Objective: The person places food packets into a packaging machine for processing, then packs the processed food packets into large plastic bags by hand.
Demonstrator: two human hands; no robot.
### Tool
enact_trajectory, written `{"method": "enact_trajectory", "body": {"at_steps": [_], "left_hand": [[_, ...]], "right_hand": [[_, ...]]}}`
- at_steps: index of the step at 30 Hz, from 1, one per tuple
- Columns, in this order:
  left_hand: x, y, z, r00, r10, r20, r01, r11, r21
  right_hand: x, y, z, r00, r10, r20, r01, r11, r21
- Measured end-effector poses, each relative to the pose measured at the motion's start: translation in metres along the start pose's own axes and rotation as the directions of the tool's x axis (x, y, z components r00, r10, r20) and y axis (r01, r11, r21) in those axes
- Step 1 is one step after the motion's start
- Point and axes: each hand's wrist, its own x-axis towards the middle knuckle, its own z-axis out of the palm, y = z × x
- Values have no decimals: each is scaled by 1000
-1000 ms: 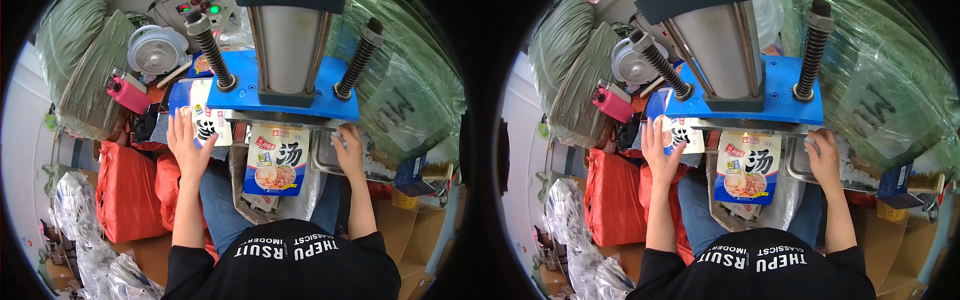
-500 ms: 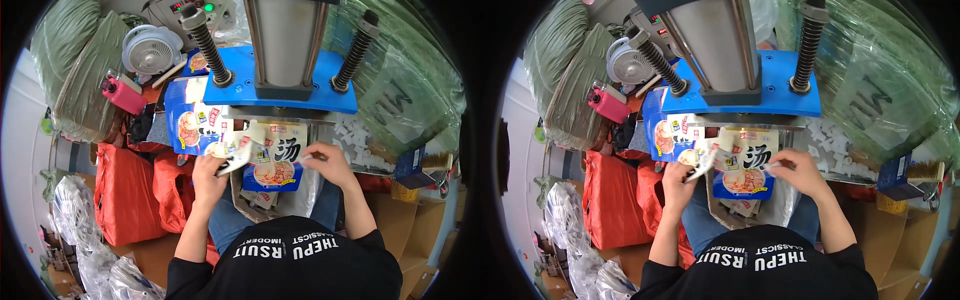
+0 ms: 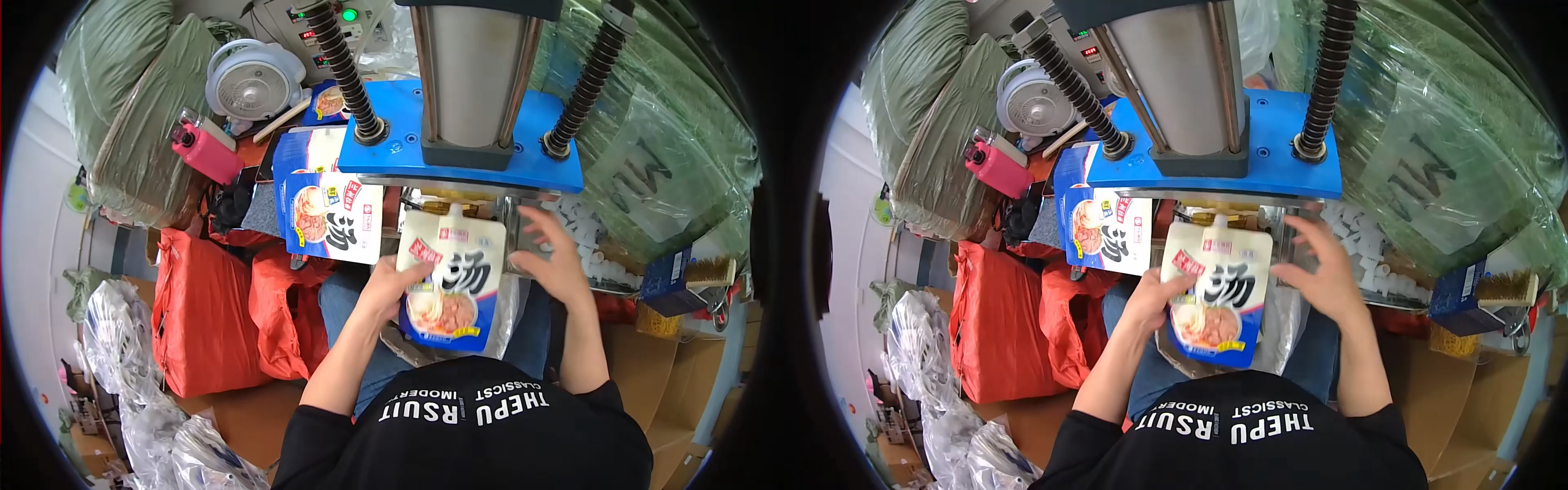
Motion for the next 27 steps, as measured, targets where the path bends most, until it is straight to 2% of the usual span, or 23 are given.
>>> {"method": "enact_trajectory", "body": {"at_steps": [1,2,3,5,6,8,9,10,11,12,13,14,15,17,18,20,22,23,25,26,27], "left_hand": [[11,4,2,999,3,-48,-5,1000,-31],[18,6,4,995,2,-96,-8,998,-62],[21,6,4,996,1,-94,-7,998,-65],[27,4,8,992,25,-120,-33,997,-68],[31,3,10,991,38,-132,-47,997,-66],[23,2,2,993,55,-109,-59,997,-42],[14,11,-1,980,158,-122,-113,943,314],[5,24,-2,961,261,-94,-146,763,630],[-12,33,-2,811,582,-55,-265,451,852],[-28,39,-5,580,809,97,-250,64,966],[-36,44,-15,530,839,128,-113,-80,990],[-45,50,-26,481,861,167,39,-212,977],[-40,34,-56,575,803,157,-23,-176,984],[-34,0,-102,679,699,224,-39,-271,962],[-32,2,-114,576,775,259,-64,-273,960],[-24,19,-113,568,818,89,-211,40,977],[-14,33,-110,545,828,134,-210,-20,978],[-14,36,-103,536,832,142,-221,-24,975],[-30,43,-65,505,860,72,-257,70,964],[-35,36,-53,498,867,31,-274,123,954],[-34,17,-54,532,844,73,-316,117,942]], "right_hand": [[0,0,-11,991,-117,-72,94,959,-268],[-1,2,-21,963,-245,-111,153,840,-521],[-4,23,-26,964,-244,-110,153,838,-524],[-13,73,-25,997,-37,-70,-20,742,-670],[-12,72,-26,997,-32,-77,-28,740,-672],[-8,66,-19,978,-64,-200,-50,854,-518],[-6,63,-15,961,-72,-267,-51,902,-429],[-3,59,-14,961,-73,-268,-49,906,-421],[0,52,-14,961,-16,-275,-77,944,-322],[3,46,-15,961,39,-275,-102,970,-220],[6,43,-14,959,91,-268,-126,985,-116],[9,47,-11,961,84,-264,-117,987,-109],[9,56,-8,963,59,-263,-72,997,-39],[11,69,2,967,15,-255,12,995,103],[15,65,6,967,11,-254,18,994,110],[8,44,11,959,170,-225,-86,936,341],[9,31,12,950,242,-199,-113,857,502],[7,30,11,949,234,-210,-102,862,496],[-3,34,10,943,332,10,-302,846,440],[-6,26,14,933,354,66,-352,858,373],[-5,16,17,928,368,61,-364,856,366]]}}
